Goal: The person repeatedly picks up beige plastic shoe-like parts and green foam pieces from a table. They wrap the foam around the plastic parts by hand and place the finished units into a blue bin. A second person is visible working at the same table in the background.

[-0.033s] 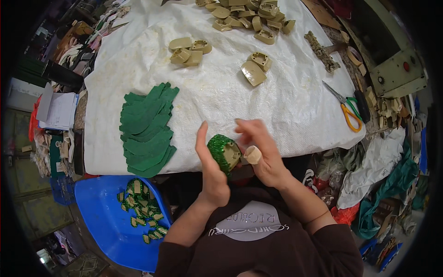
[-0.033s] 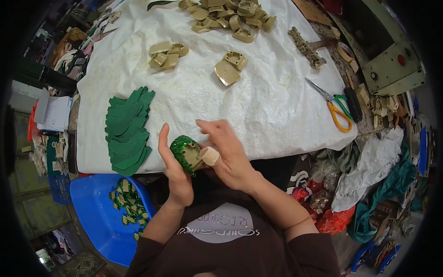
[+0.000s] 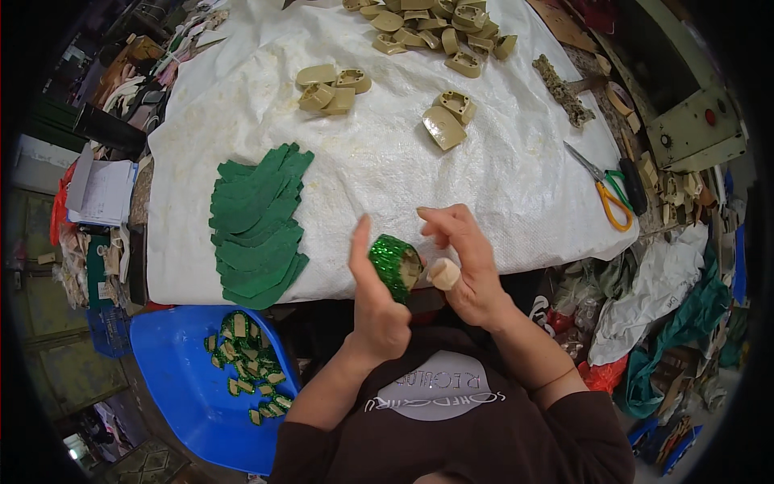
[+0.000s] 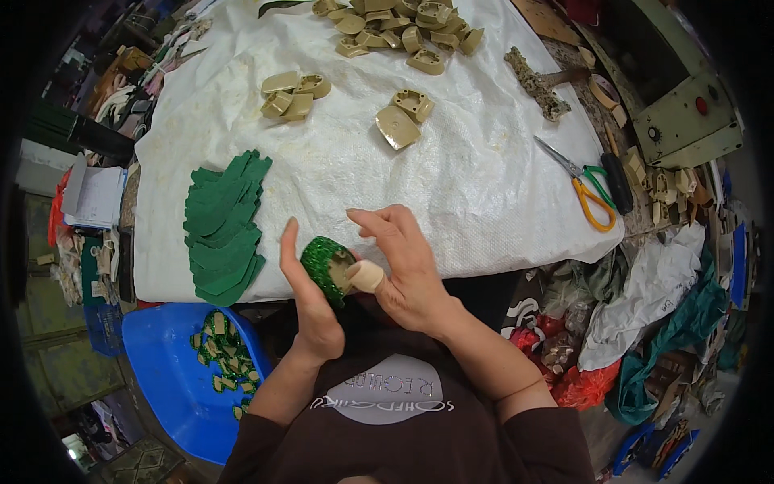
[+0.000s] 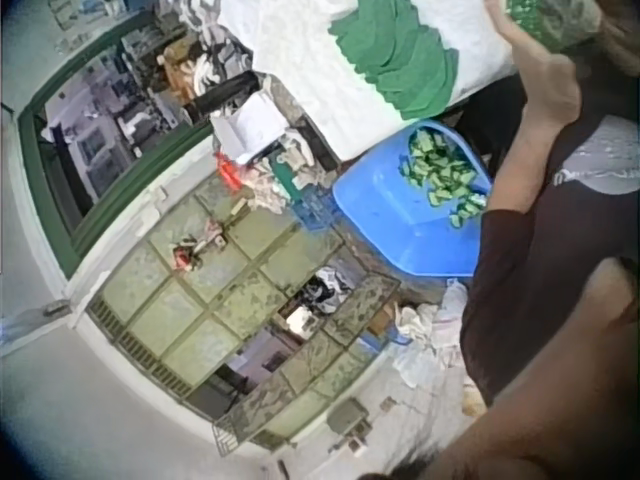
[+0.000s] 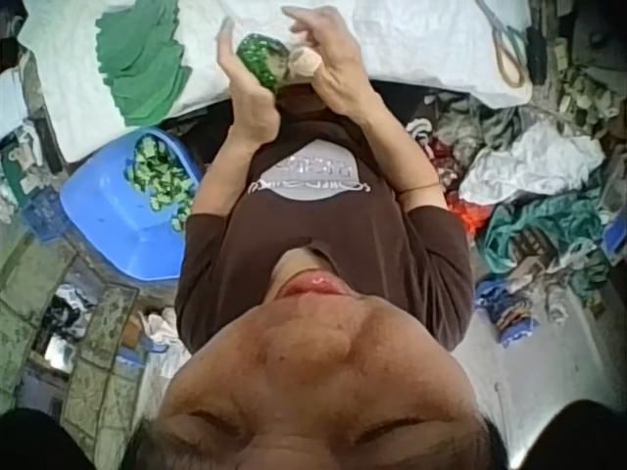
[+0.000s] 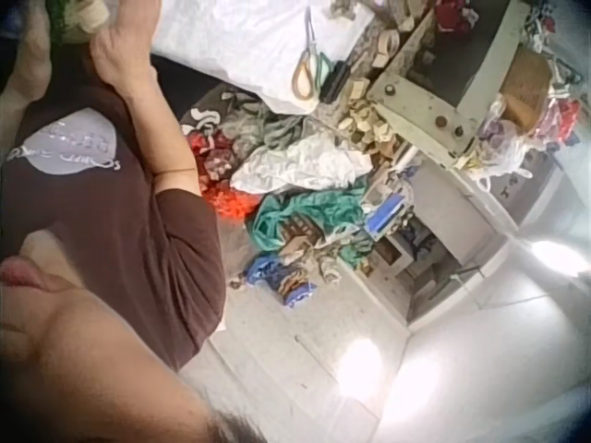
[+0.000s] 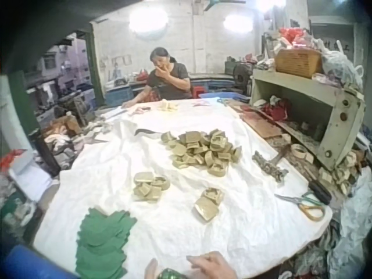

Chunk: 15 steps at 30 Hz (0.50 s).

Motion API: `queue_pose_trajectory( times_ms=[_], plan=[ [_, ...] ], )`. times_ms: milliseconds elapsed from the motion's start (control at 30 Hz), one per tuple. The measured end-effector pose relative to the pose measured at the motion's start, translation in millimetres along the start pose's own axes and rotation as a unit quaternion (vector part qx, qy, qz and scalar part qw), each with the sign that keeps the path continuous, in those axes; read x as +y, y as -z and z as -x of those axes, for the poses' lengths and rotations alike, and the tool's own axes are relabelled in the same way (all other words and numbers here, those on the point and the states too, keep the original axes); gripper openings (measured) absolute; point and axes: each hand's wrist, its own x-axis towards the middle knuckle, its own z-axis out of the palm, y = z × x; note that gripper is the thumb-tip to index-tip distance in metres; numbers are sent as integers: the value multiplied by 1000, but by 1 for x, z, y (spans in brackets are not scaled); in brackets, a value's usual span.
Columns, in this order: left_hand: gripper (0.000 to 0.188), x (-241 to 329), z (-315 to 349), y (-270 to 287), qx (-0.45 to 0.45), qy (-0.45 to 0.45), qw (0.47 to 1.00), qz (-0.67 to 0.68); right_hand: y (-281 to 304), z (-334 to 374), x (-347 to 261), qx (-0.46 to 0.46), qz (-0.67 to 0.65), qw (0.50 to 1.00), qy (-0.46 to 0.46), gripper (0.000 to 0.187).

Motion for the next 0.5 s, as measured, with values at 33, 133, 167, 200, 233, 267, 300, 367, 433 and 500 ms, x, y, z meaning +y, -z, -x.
queue_pose_trajectory(
  times_ms=[33, 133, 167, 200, 233, 267, 300, 367, 433, 500],
  plan=[
    [101, -7, 3, 4, -15, -45, 995, -91, 6, -4, -8, -24, 36, 999, -4, 43],
    [102, -8, 4, 9, -36, -131, 959, -249, 15, -10, -11, -178, -17, 976, -126, 36],
    [86, -2, 1, 3, -4, -101, 987, -124, 14, -7, -3, -156, -57, 982, -87, 32],
    [79, 2, -1, 5, -15, -64, 991, -118, 12, -4, 0, -125, -73, 988, -54, 33],
    [74, 6, -3, 11, -27, -27, 993, -112, 9, -2, 0, -94, -90, 991, -20, 34],
    [68, 9, -3, 14, -35, 11, 993, -109, 6, 1, 1, -64, -109, 992, 15, 34],
    [53, 10, -2, 11, 13, 8, 999, -45, 4, 4, 3, -66, -116, 991, 9, 36],
    [52, 19, -2, 19, 1, 16, 991, -133, 0, 7, 1, -86, -258, 957, -100, 36],
    [48, 34, -6, 18, 15, -15, 980, -199, -1, 11, 11, -90, -373, 899, -212, 40],
    [51, 32, -7, 19, 0, -72, 963, -259, -2, 3, 16, -100, -420, 869, -242, 34]
  ],
)
